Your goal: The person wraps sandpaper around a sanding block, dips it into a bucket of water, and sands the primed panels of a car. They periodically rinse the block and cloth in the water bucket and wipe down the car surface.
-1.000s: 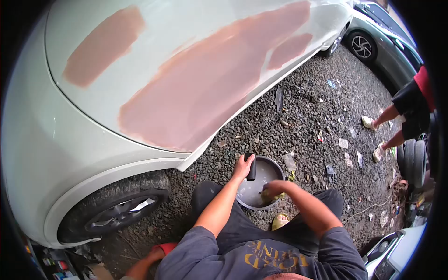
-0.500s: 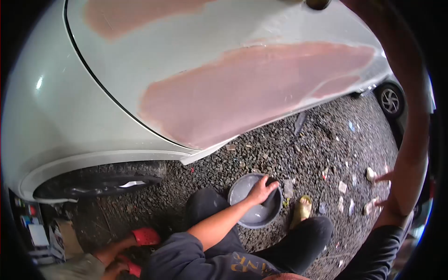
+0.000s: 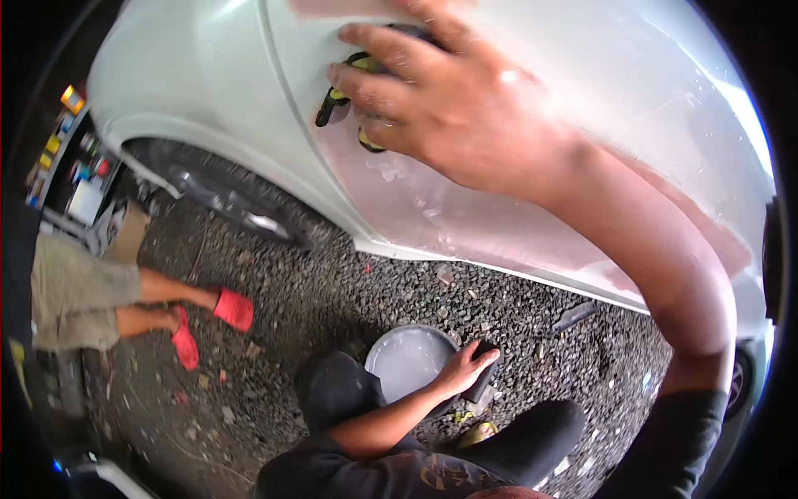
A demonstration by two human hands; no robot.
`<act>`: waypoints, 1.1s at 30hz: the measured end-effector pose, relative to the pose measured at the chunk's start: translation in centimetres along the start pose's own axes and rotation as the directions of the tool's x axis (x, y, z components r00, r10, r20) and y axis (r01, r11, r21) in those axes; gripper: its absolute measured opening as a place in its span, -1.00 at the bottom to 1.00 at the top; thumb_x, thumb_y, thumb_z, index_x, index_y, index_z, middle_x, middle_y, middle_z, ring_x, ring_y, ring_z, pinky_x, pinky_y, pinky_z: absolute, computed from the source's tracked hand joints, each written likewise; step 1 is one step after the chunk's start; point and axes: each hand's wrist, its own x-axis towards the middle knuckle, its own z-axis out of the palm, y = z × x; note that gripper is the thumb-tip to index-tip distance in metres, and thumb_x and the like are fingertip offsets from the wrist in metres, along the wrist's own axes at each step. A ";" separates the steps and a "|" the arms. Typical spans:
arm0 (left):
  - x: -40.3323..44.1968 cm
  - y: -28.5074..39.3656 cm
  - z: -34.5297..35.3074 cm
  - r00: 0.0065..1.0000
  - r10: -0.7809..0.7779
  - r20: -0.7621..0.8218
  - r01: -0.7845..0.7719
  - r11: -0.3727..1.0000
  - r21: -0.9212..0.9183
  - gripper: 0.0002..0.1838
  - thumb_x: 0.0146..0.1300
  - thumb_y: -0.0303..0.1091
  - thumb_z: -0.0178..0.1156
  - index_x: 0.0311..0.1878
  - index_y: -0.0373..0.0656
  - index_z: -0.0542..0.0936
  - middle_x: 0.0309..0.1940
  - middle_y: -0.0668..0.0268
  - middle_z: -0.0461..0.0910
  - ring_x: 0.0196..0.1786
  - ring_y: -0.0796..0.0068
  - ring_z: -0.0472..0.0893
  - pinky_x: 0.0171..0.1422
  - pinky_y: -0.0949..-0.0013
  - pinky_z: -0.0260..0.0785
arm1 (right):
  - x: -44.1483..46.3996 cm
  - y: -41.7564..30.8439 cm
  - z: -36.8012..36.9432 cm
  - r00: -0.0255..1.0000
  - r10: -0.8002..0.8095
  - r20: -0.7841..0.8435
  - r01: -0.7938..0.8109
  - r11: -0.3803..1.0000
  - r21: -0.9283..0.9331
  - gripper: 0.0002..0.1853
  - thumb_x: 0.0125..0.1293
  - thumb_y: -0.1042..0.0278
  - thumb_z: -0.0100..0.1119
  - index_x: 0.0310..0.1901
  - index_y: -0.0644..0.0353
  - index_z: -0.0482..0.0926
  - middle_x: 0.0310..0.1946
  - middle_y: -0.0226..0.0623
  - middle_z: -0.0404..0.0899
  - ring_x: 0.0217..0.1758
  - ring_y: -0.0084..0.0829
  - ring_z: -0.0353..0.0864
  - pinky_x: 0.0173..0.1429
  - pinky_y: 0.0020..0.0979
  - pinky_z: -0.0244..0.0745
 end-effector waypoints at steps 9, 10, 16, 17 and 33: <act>-1.8 -1.3 7.8 0.825 0.395 -0.405 -0.319 0.916 0.244 -0.65 0.54 -0.25 0.15 0.33 0.02 0.52 -0.01 -0.04 0.58 -0.15 0.07 0.66 -0.05 0.09 0.59 | -3.5 -14.5 7.1 0.926 -0.212 0.311 0.175 0.974 0.142 -0.58 0.43 0.12 0.04 0.26 -0.14 0.64 0.50 -0.46 0.39 0.68 -0.17 0.09 0.75 0.11 -0.20; -2.0 -0.9 8.1 0.825 0.352 -0.442 -0.297 0.936 0.190 -0.66 0.54 -0.21 0.17 0.30 -0.02 0.53 -0.04 -0.01 0.60 -0.16 0.12 0.67 -0.07 0.12 0.59 | -5.7 -16.0 7.3 0.913 -0.253 0.321 0.227 0.967 0.117 -0.58 0.43 0.12 0.04 0.26 -0.12 0.64 0.50 -0.44 0.39 0.68 -0.17 0.08 0.76 0.12 -0.22; -4.4 2.6 8.0 0.788 -0.078 -0.611 -0.164 0.929 -0.331 -0.38 0.42 0.24 0.23 -0.01 -0.27 0.56 -0.35 0.17 0.64 -0.32 0.26 0.63 -0.19 0.16 0.47 | -21.9 -17.3 3.2 0.786 -0.406 0.467 0.262 0.902 0.343 -0.55 0.46 0.13 -0.01 0.29 0.03 0.58 0.53 -0.41 0.35 0.69 -0.13 0.08 0.78 0.15 -0.31; -4.0 1.5 7.9 0.767 -0.040 -0.641 -0.204 0.931 -0.302 -0.41 0.42 0.20 0.24 0.00 -0.26 0.57 -0.34 0.19 0.63 -0.31 0.33 0.61 -0.19 0.20 0.46 | -24.5 -15.8 2.0 0.804 -0.402 0.437 0.253 0.898 0.360 -0.55 0.47 0.13 -0.03 0.28 0.05 0.58 0.54 -0.40 0.34 0.69 -0.14 0.08 0.78 0.15 -0.33; -7.3 6.6 4.0 0.597 -0.108 -0.795 -0.381 0.834 -0.399 -0.62 0.49 -0.03 0.30 0.06 -0.19 0.62 -0.19 0.45 0.64 -0.17 0.66 0.52 -0.01 0.45 0.40 | -11.8 15.1 -16.1 0.902 0.416 0.118 -0.409 0.909 -0.079 -0.64 0.52 0.17 0.20 0.21 0.15 0.61 0.25 -0.12 0.55 0.44 -0.18 0.43 0.58 0.04 0.27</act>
